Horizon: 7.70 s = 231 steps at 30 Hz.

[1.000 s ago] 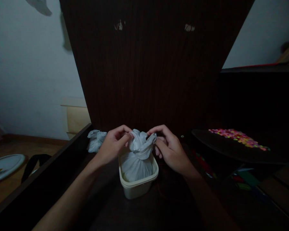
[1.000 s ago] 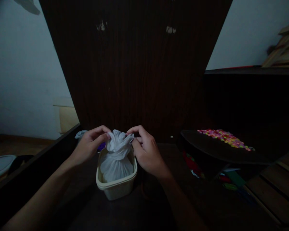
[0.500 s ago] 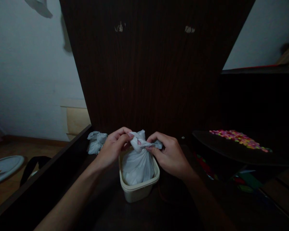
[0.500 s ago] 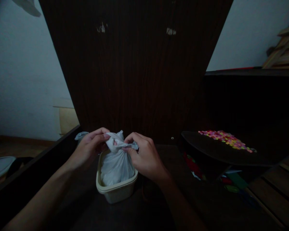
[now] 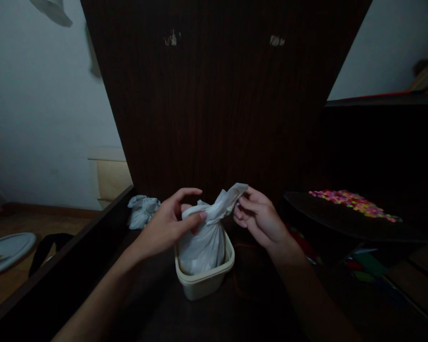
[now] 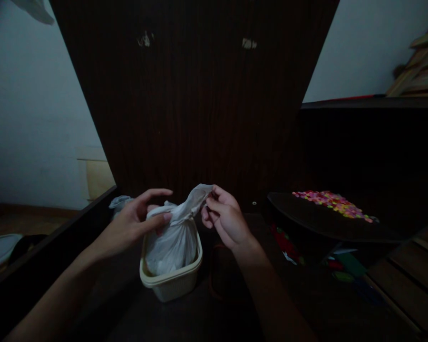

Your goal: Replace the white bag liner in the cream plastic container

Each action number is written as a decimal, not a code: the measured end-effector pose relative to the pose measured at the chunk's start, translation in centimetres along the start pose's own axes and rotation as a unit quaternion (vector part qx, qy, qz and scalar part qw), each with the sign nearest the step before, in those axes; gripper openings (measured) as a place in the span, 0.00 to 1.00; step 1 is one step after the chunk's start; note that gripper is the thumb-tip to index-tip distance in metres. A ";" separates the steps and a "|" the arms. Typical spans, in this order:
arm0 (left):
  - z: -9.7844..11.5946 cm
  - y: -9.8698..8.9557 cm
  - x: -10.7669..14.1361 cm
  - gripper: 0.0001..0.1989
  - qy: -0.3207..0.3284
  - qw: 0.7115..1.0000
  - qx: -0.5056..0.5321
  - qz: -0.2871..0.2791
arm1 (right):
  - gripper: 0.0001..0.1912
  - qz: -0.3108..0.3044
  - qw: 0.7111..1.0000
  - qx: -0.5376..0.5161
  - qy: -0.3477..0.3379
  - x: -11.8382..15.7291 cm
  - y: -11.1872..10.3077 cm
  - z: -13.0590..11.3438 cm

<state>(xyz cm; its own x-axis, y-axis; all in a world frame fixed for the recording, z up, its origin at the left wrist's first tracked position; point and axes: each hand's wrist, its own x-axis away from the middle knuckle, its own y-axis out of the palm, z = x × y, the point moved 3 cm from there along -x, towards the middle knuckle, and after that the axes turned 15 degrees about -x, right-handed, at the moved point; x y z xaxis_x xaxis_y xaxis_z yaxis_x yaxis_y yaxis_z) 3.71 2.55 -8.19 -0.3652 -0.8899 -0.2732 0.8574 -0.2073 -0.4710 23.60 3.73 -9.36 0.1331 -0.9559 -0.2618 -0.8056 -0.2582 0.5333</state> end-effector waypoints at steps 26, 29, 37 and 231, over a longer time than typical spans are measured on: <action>-0.8 -2.0 -0.6 0.16 0.061 0.990 -0.015 0.123 | 0.15 -0.043 0.984 0.152 -0.076 0.0 -0.3 -0.4; -1.1 -2.8 -0.5 0.15 0.050 0.988 0.025 0.146 | 0.15 0.040 0.996 0.024 -0.077 -0.6 -1.2 -0.4; 0.4 -1.7 0.7 0.06 0.139 0.977 0.155 0.046 | 0.33 0.001 0.997 0.034 -0.068 -0.5 -0.6 0.9; -8.6 -3.0 6.1 0.14 0.013 0.937 -0.340 0.082 | 0.10 -0.247 0.780 0.574 -0.001 11.4 -0.9 1.0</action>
<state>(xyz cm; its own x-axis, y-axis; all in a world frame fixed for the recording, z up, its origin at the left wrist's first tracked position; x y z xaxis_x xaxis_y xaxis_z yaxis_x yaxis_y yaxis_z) -4.18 1.24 -15.68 -0.2649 -0.8755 -0.4041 0.4762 0.2456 -0.8444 25.25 -6.80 -13.61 0.5918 -0.7783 -0.2097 -0.6423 -0.2981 -0.7061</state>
